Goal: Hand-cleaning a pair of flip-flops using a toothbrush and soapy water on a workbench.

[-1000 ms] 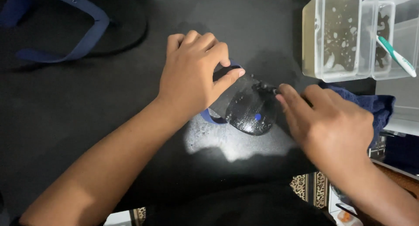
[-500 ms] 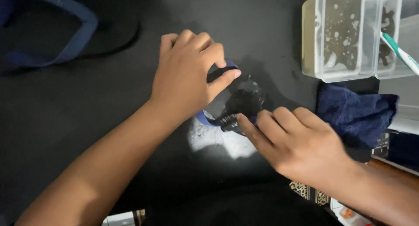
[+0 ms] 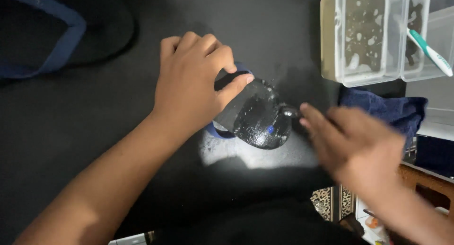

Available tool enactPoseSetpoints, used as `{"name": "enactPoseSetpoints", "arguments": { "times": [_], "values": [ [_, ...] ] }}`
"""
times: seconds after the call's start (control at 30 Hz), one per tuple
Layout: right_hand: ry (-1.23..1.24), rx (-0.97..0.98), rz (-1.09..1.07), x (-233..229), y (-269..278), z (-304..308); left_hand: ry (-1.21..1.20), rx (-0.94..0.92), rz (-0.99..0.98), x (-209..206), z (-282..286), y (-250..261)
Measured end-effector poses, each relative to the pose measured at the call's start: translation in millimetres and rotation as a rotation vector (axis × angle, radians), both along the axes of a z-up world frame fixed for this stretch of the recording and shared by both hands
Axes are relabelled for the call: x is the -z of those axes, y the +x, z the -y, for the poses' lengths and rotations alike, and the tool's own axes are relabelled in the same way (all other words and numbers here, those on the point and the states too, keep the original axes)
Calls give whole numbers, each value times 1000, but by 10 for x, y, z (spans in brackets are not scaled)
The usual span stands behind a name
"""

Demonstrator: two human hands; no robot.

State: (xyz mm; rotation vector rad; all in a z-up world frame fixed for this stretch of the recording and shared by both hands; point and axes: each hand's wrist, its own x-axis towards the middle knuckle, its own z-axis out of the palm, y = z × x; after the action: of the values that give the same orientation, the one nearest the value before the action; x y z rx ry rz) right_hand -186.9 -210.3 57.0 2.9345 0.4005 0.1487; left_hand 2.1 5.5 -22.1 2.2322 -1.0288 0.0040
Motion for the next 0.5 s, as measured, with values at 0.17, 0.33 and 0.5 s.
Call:
{"name": "enactPoseSetpoints", "arguments": {
  "times": [0.17, 0.33, 0.5],
  "values": [
    [258, 10, -20, 5, -264, -366, -7, -17, -1, 13, 5, -15],
    [19, 192, -28, 169, -254, 18, 22, -16, 37, 13, 15, -36],
    [217, -16, 21, 160, -307, -162, -6, -24, 25, -16, 6, -30]
  ]
}}
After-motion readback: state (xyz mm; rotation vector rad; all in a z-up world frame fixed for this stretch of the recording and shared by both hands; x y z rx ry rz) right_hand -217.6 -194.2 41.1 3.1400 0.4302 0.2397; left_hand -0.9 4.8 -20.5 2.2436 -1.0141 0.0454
